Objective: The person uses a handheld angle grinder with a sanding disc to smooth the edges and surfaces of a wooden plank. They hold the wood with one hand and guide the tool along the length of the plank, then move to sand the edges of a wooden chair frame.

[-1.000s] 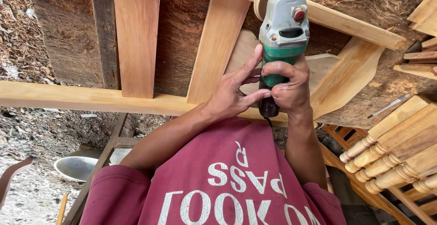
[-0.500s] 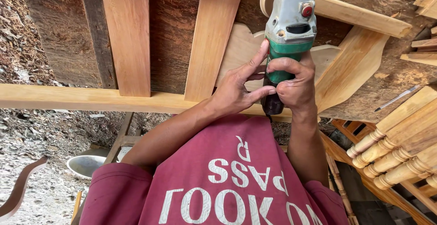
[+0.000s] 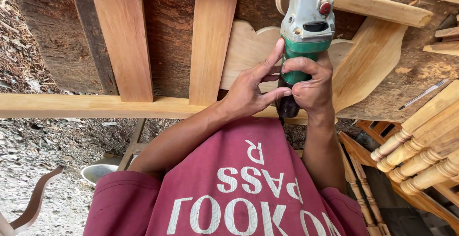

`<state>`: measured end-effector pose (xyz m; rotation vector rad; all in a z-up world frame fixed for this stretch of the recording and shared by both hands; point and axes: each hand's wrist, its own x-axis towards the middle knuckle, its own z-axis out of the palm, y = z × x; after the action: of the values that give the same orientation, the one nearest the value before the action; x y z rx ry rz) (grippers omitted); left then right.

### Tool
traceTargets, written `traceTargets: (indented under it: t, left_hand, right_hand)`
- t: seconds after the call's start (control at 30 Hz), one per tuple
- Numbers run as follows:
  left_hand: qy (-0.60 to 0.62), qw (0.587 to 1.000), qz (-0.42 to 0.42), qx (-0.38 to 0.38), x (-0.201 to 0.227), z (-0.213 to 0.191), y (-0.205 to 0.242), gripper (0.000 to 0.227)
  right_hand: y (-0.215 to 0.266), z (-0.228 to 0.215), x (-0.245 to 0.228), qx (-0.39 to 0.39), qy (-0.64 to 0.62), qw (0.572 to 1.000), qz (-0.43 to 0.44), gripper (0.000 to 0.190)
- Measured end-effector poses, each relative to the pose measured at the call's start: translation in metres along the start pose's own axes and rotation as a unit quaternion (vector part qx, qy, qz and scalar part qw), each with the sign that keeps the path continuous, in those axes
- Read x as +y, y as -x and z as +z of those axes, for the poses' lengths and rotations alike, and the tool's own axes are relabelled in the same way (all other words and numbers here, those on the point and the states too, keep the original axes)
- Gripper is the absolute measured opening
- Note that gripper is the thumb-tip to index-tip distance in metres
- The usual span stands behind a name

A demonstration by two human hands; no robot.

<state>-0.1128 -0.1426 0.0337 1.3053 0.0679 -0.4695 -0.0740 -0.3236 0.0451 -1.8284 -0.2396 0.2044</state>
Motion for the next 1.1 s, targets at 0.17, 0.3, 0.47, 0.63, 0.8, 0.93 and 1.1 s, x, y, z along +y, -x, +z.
traceTargets:
  t: [0.17,0.3,0.47,0.63,0.8,0.93,1.1]
  left_hand:
    - [-0.003,1.000,-0.004,-0.018,-0.001,0.005,-0.004,0.094]
    - [-0.006,1.000,-0.006,-0.023,-0.001,0.010,-0.008,0.092]
    - [-0.010,0.999,-0.003,-0.034,-0.008,0.014,-0.007,0.091]
    - [-0.015,1.000,0.003,-0.010,-0.001,-0.003,0.004,0.089]
    - [0.018,0.998,0.028,0.046,0.009,-0.029,0.015,0.089]
    - [0.036,0.995,0.043,0.087,0.007,-0.039,0.022,0.090]
    - [0.042,0.993,0.042,0.103,0.009,-0.048,0.023,0.091]
  right_hand:
    - [0.012,-0.008,0.011,0.010,0.000,1.000,0.002,0.044]
    - [0.019,-0.013,0.021,0.022,-0.014,1.000,0.001,0.041]
    - [0.023,-0.013,0.019,0.038,-0.016,0.999,-0.011,0.034]
    - [0.013,0.006,0.010,0.019,-0.021,0.999,-0.020,0.019]
    - [-0.020,0.034,-0.009,-0.023,-0.028,0.999,-0.033,0.031]
    - [-0.033,0.047,-0.010,-0.058,-0.021,0.997,-0.038,0.033]
    - [-0.046,0.055,-0.024,-0.084,0.000,0.996,-0.033,0.042]
